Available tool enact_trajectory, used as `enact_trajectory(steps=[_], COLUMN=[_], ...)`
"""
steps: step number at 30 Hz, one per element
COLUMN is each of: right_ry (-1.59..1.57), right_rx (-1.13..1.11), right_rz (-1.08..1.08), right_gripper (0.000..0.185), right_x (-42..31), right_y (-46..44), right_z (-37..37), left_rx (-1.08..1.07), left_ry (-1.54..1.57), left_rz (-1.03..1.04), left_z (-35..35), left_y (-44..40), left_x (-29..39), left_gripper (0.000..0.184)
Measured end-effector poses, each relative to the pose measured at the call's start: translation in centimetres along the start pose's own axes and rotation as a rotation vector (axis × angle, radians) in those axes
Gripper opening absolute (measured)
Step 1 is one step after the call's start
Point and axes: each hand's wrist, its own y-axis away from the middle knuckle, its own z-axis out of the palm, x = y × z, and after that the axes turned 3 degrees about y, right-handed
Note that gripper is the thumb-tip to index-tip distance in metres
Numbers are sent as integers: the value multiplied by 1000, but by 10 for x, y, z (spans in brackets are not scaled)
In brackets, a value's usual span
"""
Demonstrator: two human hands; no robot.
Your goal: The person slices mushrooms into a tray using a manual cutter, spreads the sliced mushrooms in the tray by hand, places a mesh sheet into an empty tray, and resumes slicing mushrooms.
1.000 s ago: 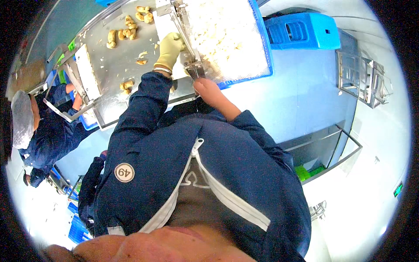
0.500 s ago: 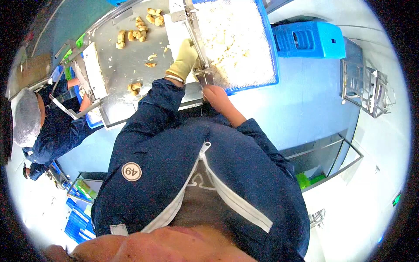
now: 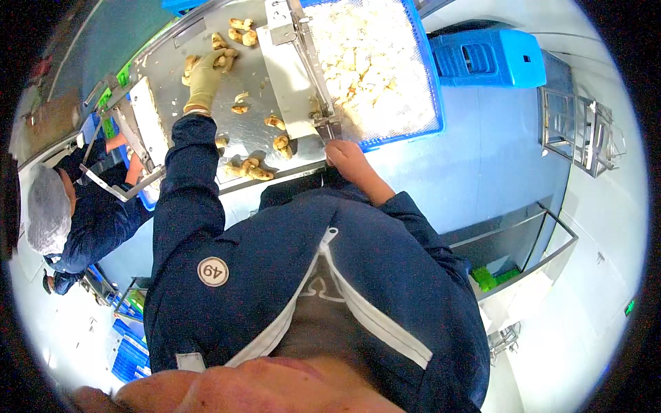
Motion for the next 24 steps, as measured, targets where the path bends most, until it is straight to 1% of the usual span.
enact_trajectory(steps=[1, 4, 5, 8, 9, 12, 14, 16, 17, 19, 21, 22, 24], right_ry=[-2, 20, 25, 17, 0, -48, -56, -44, -69, -118, 41, 115, 158], right_rx=[-2, -34, -28, -25, -31, -27, -40, -52, -53, -61, -40, -29, -36], right_rz=[28, 17, -5, -30, -17, -15, -17, -31, -15, 28, -209, -337, -374], right_gripper=[33, 33, 33, 33, 33, 32, 31, 29, 28, 24, 19, 16, 9], right_x=[-1, 4, 3, -2, -5, -8, -11, -23, -26, -28, -15, -9, 1], right_y=[1, -1, -2, 1, 2, 0, 2, 1, 0, 3, 4, 0, -2], right_z=[0, -1, -1, -3, -4, -3, -3, -9, -9, -11, -10, -8, -6], left_rx=[-70, -152, -164, -112, -19, -15, -272, -340, -352, -250, -150, -136, -114], left_ry=[-21, -58, -52, 47, 105, 287, 521, 515, 564, 629, 660, 599, 478], left_rz=[-86, -287, -381, -544, -563, -569, -723, -709, -747, -665, -626, -570, -451], left_z=[1, 3, 0, 5, 9, -5, 17, 72, 81, 101, 113, 104, 90], left_y=[3, 16, 22, 53, 62, 61, 57, 61, 61, 63, 73, 72, 70], left_x=[3, 14, 24, 42, 53, 137, 169, 161, 166, 158, 153, 162, 178], left_gripper=[25, 32, 37, 36, 36, 34, 38, 41, 40, 38, 37, 38, 38])
